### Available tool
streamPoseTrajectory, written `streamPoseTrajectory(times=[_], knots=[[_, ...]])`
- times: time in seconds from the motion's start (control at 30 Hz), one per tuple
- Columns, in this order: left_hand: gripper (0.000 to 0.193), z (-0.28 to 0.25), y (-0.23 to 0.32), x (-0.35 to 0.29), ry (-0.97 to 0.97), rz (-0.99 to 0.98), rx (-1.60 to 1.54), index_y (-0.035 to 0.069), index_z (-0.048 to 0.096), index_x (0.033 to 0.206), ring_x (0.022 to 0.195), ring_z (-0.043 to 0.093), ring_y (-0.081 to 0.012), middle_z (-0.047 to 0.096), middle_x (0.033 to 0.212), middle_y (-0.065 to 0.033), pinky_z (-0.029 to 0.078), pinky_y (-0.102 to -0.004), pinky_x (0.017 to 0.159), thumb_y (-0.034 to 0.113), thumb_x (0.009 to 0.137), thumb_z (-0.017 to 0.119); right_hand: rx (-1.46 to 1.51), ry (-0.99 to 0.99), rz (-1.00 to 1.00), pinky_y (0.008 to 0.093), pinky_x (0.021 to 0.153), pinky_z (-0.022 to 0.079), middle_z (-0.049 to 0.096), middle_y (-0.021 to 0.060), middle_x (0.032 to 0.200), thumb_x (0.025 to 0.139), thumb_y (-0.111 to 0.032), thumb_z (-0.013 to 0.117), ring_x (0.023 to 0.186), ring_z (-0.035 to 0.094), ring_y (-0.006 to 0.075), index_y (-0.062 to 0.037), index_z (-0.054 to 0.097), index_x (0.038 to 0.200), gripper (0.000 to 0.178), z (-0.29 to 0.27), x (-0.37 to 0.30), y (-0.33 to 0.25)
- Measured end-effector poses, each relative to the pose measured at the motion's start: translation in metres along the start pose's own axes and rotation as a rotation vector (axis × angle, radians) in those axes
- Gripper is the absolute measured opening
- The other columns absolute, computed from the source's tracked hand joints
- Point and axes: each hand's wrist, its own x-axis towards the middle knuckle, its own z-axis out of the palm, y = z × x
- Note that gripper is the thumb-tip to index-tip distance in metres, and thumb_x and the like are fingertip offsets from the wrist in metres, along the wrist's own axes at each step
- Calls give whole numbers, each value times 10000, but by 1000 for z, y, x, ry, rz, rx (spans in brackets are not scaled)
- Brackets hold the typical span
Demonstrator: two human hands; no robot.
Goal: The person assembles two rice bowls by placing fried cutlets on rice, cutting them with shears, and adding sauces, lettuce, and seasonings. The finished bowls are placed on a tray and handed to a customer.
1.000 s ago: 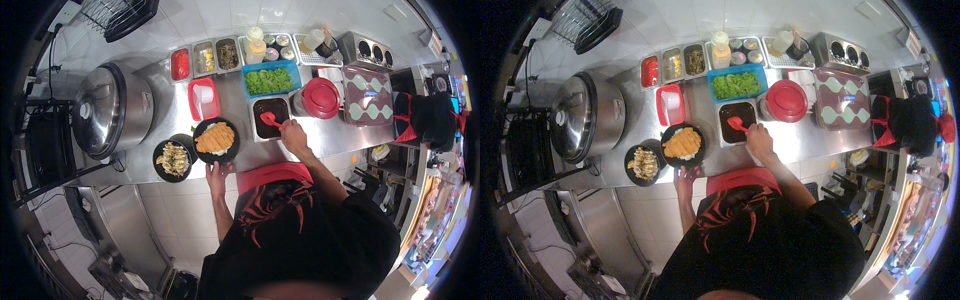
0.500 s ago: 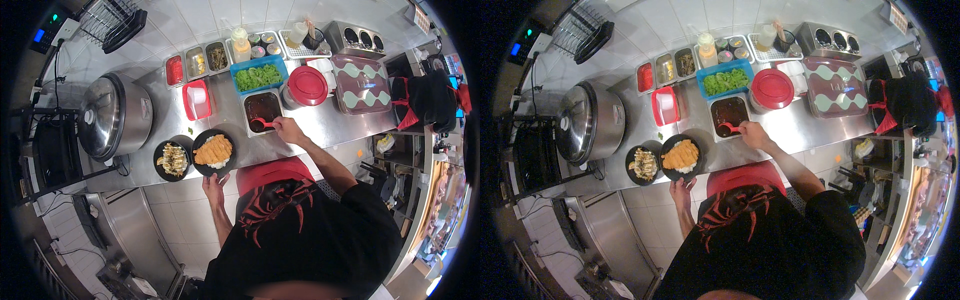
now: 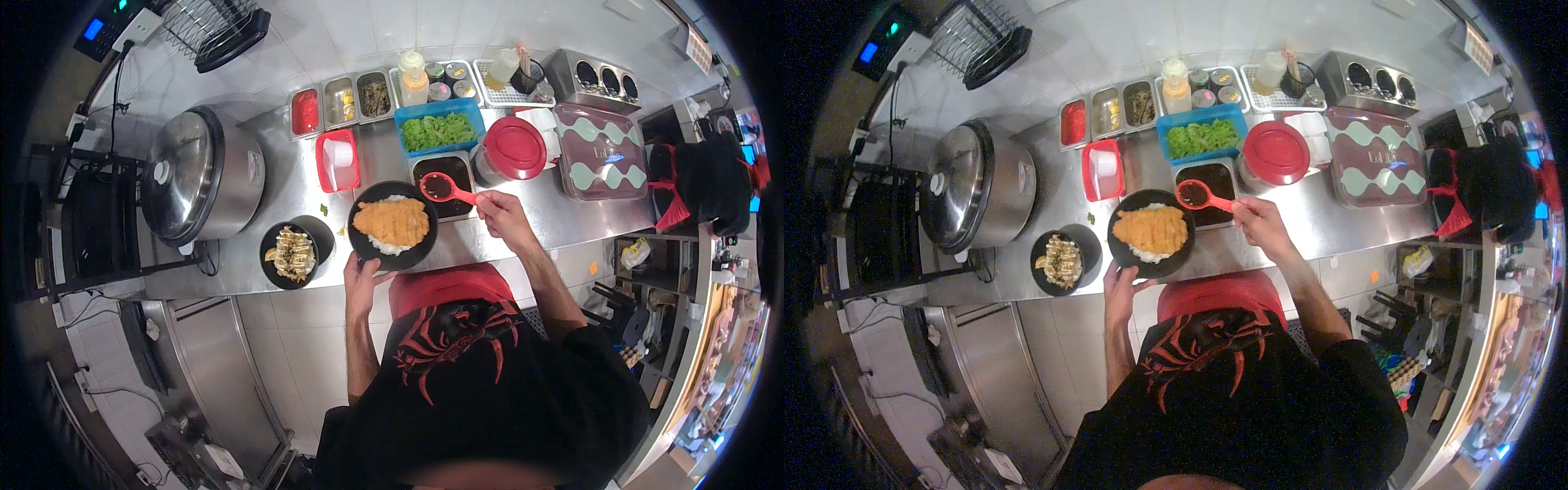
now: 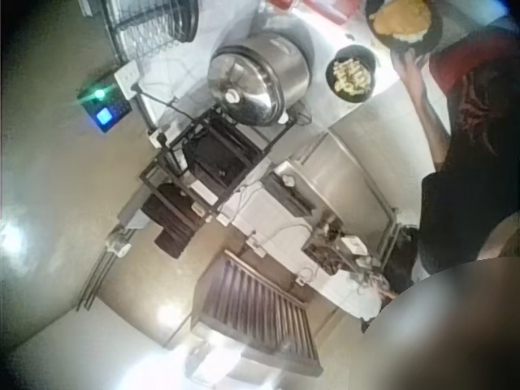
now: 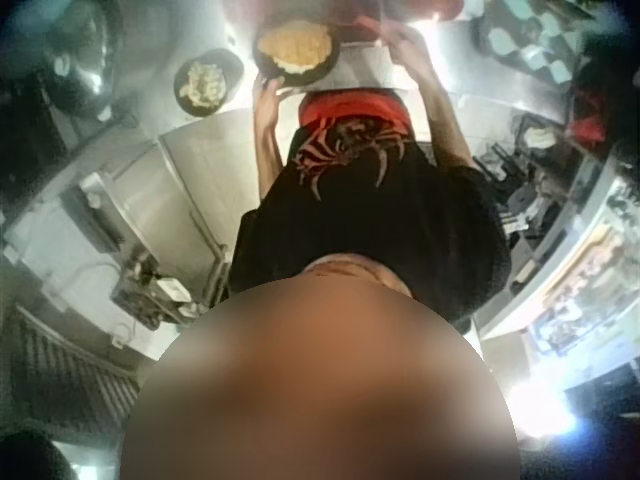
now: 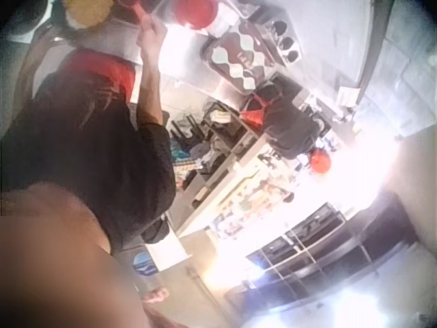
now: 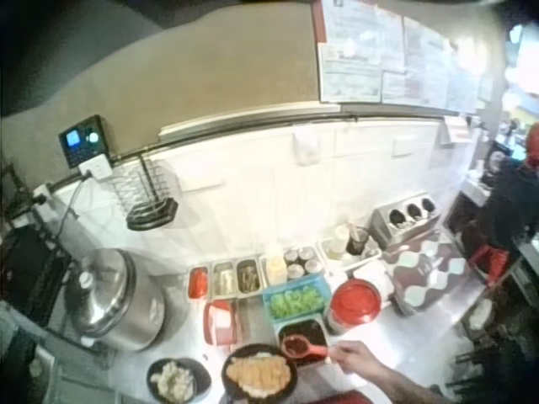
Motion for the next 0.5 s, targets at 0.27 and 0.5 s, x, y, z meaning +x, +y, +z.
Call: streamPoseTrajectory(times=[0.27,0.5], knots=[[312,106,5,76,-205,-79,103,-58,512,1230,928,683,-233,610,1084,-147,659,-356,739,2,924,516,-473,-38,-435,281,612,464,623,29,753,1006,-207,605,672,559,96,-15,680,1064,214,-19,59,-39],[298,58,33,42,-266,-36,94,-58,520,1218,929,689,-235,616,1061,-139,662,-365,740,0,927,501,-737,28,-560,426,691,510,673,214,881,979,-164,602,790,662,388,-14,666,1032,172,32,4,-44]])
